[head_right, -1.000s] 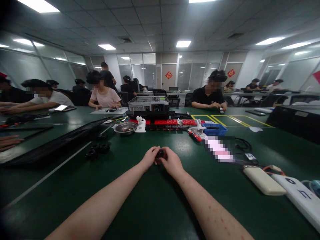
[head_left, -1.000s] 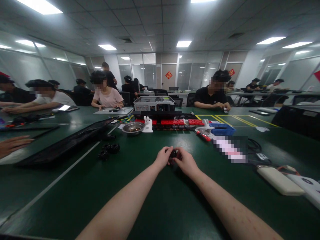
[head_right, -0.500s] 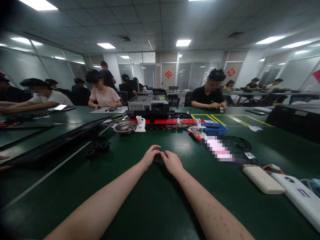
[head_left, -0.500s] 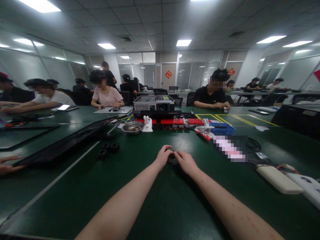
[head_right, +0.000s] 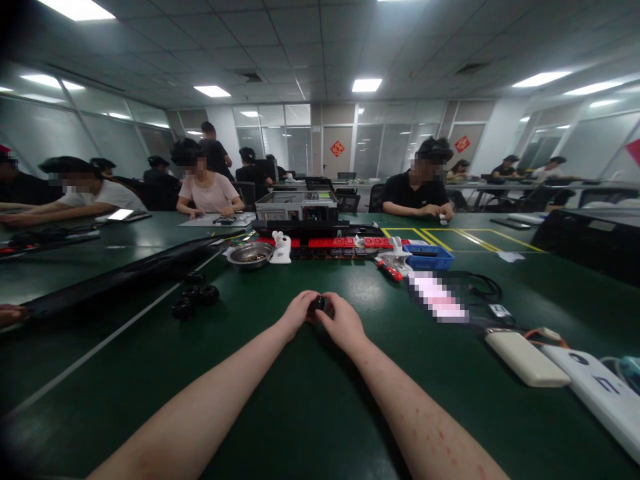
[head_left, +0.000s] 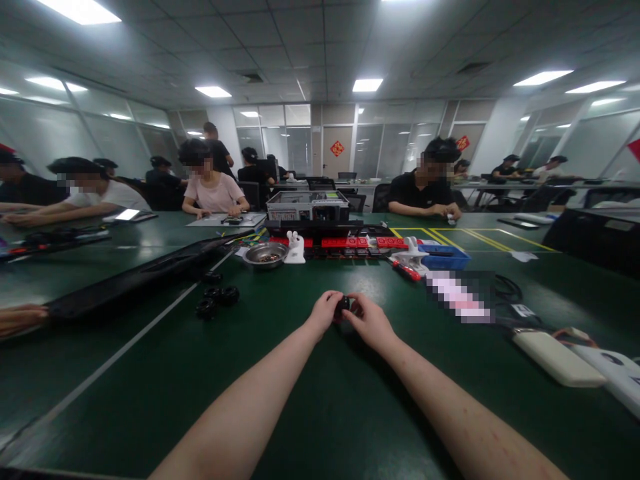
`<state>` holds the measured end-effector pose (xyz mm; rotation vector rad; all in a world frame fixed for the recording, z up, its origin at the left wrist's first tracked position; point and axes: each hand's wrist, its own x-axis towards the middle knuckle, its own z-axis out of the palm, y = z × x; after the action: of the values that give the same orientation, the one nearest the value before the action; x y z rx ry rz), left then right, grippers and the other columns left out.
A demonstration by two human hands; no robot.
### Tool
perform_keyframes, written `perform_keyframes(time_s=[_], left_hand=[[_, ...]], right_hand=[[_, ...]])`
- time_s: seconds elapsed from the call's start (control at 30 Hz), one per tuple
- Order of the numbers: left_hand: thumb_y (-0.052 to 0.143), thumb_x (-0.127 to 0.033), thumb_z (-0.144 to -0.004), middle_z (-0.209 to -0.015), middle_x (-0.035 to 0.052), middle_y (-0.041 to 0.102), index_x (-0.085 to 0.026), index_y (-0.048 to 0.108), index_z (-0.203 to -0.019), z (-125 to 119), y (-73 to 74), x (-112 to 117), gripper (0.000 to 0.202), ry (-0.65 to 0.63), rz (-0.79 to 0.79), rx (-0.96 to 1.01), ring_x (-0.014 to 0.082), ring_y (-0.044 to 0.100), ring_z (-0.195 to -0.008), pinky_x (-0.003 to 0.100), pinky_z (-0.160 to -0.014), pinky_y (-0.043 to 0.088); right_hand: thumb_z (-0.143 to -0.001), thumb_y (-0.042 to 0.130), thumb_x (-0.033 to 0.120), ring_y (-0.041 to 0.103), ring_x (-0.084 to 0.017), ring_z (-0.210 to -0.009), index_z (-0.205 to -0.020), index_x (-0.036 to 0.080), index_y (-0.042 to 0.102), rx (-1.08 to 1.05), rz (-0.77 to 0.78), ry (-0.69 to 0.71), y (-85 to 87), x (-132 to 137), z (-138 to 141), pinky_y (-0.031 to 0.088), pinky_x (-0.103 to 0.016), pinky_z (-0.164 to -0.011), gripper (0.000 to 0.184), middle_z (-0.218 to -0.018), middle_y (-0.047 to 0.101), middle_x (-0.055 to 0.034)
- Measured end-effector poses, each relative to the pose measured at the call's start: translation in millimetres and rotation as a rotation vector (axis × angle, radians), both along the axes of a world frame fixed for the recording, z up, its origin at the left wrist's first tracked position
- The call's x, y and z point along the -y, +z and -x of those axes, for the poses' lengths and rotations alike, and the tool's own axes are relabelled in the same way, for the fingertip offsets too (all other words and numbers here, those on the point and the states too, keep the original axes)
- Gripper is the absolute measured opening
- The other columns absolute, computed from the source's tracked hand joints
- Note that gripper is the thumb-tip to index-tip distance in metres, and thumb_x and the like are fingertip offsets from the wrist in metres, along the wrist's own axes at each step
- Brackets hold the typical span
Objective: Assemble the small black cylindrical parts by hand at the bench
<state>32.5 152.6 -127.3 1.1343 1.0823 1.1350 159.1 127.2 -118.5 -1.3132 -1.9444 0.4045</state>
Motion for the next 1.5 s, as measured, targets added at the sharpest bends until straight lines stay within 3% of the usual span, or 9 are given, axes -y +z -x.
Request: perform_keyframes(time_s=[0.13,0.27,0.47,0.6,0.77,0.9,1.07,1.33,1.5], left_hand=[[0.042,-0.026,-0.072,-0.067,-0.0008,0.051,-0.018,0.047,-0.084,-0.3,3.9,2.4,0.016,-0.001,-0.003,0.005,0.0077,0.050,-0.045,0.016,-0.036,0.036],[0.043,-0.018,-0.068,-0.069,-0.0006,0.051,-0.018,0.047,-0.084,0.2,5.2,4.3,0.017,-0.012,-0.005,0.012,0.0088,0.053,-0.052,0.015,-0.037,0.037],[0.045,-0.030,-0.071,-0.067,-0.0010,0.053,-0.018,0.044,-0.088,0.1,1.6,1.0,0.020,-0.039,0.014,0.060,0.0086,0.053,-0.045,0.017,-0.038,0.039],[0.044,-0.044,-0.072,-0.057,-0.0006,0.054,-0.017,0.042,-0.090,0.6,-1.6,-2.3,0.033,-0.043,0.035,0.020,0.0101,0.053,-0.039,0.018,-0.035,0.039],[0.045,-0.042,-0.072,-0.051,-0.0022,0.051,-0.016,0.044,-0.087,1.5,-1.7,-2.4,0.030,-0.032,0.019,0.020,0.0087,0.050,-0.037,0.016,-0.033,0.036],[0.045,-0.033,-0.072,-0.056,-0.0026,0.051,-0.017,0.045,-0.083,0.0,0.2,-0.6,0.019,-0.011,0.006,0.012,0.0069,0.048,-0.039,0.015,-0.033,0.035],[0.045,-0.022,-0.069,-0.063,-0.0018,0.052,-0.018,0.045,-0.085,-0.9,3.8,3.2,0.016,-0.031,0.007,0.004,0.0070,0.051,-0.044,0.014,-0.034,0.035],[0.039,-0.042,-0.074,-0.060,-0.0014,0.051,-0.017,0.043,-0.085,0.4,0.5,-1.0,0.028,-0.026,0.021,-0.008,0.0089,0.050,-0.039,0.018,-0.034,0.036],[0.041,-0.034,-0.073,-0.062,-0.0014,0.051,-0.017,0.045,-0.083,-0.6,0.7,0.2,0.020,0.010,0.018,-0.006,0.0077,0.048,-0.039,0.018,-0.036,0.036]], right_hand=[[-0.078,0.036,0.044,0.049,-0.013,-0.060,-0.082,0.019,0.053,0.027,0.084,-0.086,0.2,-0.8,-0.6,0.034,-0.023,-0.052,0.030,-0.067,0.054,-0.0007],[-0.081,0.030,0.042,0.049,-0.013,-0.058,-0.064,0.018,0.053,0.087,0.102,-0.049,-1.0,-4.2,-1.5,0.033,-0.023,-0.051,0.037,-0.061,0.054,-0.0009],[-0.078,0.040,0.031,0.052,-0.015,-0.067,-0.084,0.018,0.056,0.032,0.035,0.001,-1.1,-5.3,-1.8,0.037,-0.024,-0.059,0.022,-0.073,0.059,-0.0028],[-0.076,0.044,0.024,0.052,-0.015,-0.073,-0.101,0.018,0.052,0.042,-0.057,0.046,0.3,-4.0,-2.5,0.039,-0.025,-0.064,0.027,-0.080,0.059,-0.0040],[-0.077,0.043,0.029,0.051,-0.016,-0.077,-0.106,0.019,0.049,0.103,-0.054,0.007,1.0,-1.8,-1.8,0.038,-0.027,-0.067,0.030,-0.084,0.057,-0.0048],[-0.082,0.031,0.040,0.051,-0.016,-0.071,-0.086,0.018,0.055,0.089,0.039,-0.054,0.3,-2.8,-2.1,0.037,-0.026,-0.061,0.032,-0.076,0.057,-0.0041],[-0.083,0.030,0.038,0.049,-0.015,-0.066,-0.064,0.017,0.054,0.140,0.003,-0.043,-0.8,-5.6,-2.9,0.036,-0.025,-0.060,0.037,-0.066,0.053,-0.0034],[-0.077,0.044,0.024,0.050,-0.015,-0.079,-0.094,0.019,0.056,0.066,-0.042,0.060,2.3,-3.3,-3.6,0.038,-0.025,-0.069,0.022,-0.087,0.053,-0.0045],[-0.075,0.046,0.027,0.049,-0.016,-0.083,-0.105,0.021,0.049,0.036,-0.009,0.061,1.8,-0.4,-2.7,0.038,-0.026,-0.070,0.031,-0.095,0.052,-0.0049]])
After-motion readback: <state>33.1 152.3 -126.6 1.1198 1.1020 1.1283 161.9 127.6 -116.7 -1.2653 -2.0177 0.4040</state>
